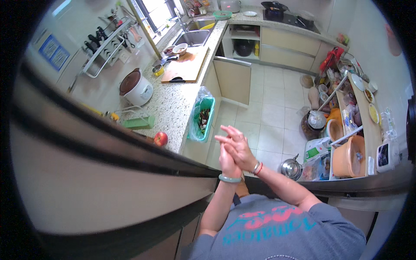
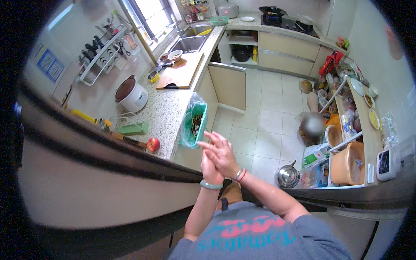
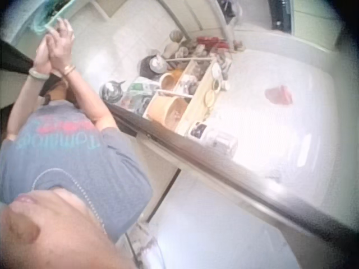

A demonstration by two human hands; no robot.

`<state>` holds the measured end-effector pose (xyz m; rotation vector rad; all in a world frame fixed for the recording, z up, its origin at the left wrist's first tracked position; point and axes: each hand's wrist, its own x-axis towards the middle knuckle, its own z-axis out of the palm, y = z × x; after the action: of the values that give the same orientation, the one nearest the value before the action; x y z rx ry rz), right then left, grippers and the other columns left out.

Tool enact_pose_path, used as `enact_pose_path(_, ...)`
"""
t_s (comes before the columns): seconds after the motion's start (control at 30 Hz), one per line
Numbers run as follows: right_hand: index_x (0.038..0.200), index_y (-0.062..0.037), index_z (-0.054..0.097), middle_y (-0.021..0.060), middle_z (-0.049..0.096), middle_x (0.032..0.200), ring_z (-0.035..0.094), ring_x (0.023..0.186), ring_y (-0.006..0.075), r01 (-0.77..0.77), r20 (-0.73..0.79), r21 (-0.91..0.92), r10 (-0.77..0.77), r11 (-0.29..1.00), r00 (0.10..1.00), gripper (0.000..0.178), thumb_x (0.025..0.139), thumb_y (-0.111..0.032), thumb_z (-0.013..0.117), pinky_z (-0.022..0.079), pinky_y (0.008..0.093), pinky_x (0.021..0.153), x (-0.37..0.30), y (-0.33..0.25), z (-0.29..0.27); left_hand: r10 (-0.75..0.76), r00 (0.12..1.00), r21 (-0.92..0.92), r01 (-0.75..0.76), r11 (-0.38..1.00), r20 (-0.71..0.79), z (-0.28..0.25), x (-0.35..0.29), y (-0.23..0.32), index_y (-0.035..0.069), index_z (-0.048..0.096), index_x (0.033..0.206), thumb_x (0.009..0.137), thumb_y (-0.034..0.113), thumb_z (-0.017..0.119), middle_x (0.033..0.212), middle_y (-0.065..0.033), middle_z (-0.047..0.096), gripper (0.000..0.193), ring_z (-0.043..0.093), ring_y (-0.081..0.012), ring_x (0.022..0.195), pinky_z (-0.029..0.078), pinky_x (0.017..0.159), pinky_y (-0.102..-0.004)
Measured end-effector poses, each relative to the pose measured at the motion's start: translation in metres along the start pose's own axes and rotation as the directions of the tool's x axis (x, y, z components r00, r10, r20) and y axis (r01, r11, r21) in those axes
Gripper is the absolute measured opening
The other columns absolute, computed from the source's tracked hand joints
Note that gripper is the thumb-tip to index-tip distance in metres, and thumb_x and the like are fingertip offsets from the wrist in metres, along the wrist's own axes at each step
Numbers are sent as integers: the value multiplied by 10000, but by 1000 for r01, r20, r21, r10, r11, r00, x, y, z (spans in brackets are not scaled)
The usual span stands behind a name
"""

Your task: The person prepares a dish by adding sauces to a bowl of chopped ingredients, stir-frying sliced vegetables in a wok, and mixing ground meat with seasonings. They retrieve a container from the refrigerator and place it back inside, then combine the seasoned meat with the chopped ingredients using chopsticks.

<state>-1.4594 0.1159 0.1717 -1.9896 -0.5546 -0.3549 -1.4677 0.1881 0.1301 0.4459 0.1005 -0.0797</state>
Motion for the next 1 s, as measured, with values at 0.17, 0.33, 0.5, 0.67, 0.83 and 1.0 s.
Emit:
enact_pose_path(0.17, 1259, -79, 612, 75, 494, 1402, 456, 1220, 232, -226, -41, 104, 231, 969, 972, 407, 1004, -339, 429, 341, 365, 1056, 96, 110, -12, -144, 989, 125, 141, 982, 18, 48, 122, 4, 62, 400, 1377, 1050, 366, 292, 1349, -91, 469, 459, 454, -207, 1249, 370, 1071, -358)
enact_pose_path(0.33, 1241, -94, 625, 96, 504, 1395, 466, 1245, 257, -257, -202, 77, 268, 963, 942, 341, 996, -258, 456, 372, 374, 1050, 162, 184, -35, -283, 959, 119, 278, 953, 29, 57, 225, -22, 52, 455, 1330, 1032, 361, 375, 1315, -74, 513, 436, 450, -177, 1254, 344, 1079, -352)
enact_pose_path(0.5, 1236, -87, 628, 99, 503, 1399, 466, 1261, 258, -403, -213, 154, 429, 902, 878, 325, 1001, -231, 455, 377, 379, 1059, 215, 260, -58, -426, 905, 114, 422, 899, 5, 56, 310, -41, 54, 347, 1433, 1010, 345, 443, 1445, -107, 416, 523, 397, -202, 1326, 308, 1104, -359)
enact_pose_path(0.67, 1279, -73, 585, 93, 591, 1304, 557, 1177, 181, -482, -86, 364, 544, 797, 835, 347, 1007, -225, 434, 419, 300, 1007, 289, 329, -80, -382, 921, 85, 388, 918, -73, 72, 398, -52, 56, 299, 1461, 1000, 328, 465, 1492, -149, 336, 561, 369, -268, 1347, 306, 1109, -381)
enact_pose_path(0.83, 1321, -42, 529, 84, 657, 1204, 641, 1022, 153, -445, -14, 322, 474, 836, 881, 372, 1004, -200, 413, 492, 265, 879, 363, 404, -117, -342, 933, 41, 348, 937, -110, 83, 493, -82, 90, 327, 1453, 994, 321, 482, 1486, -140, 344, 538, 378, -292, 1329, 316, 1099, -429)
enact_pose_path(1.0, 1346, -31, 489, 81, 675, 1168, 649, 827, 104, -367, 47, 350, 375, 862, 926, 377, 994, -145, 418, 519, 242, 704, 435, 475, -144, -239, 956, 43, 249, 967, -172, 113, 575, -105, 98, 382, 1418, 989, 324, 493, 1452, -121, 395, 498, 396, -278, 1303, 328, 1084, -431)
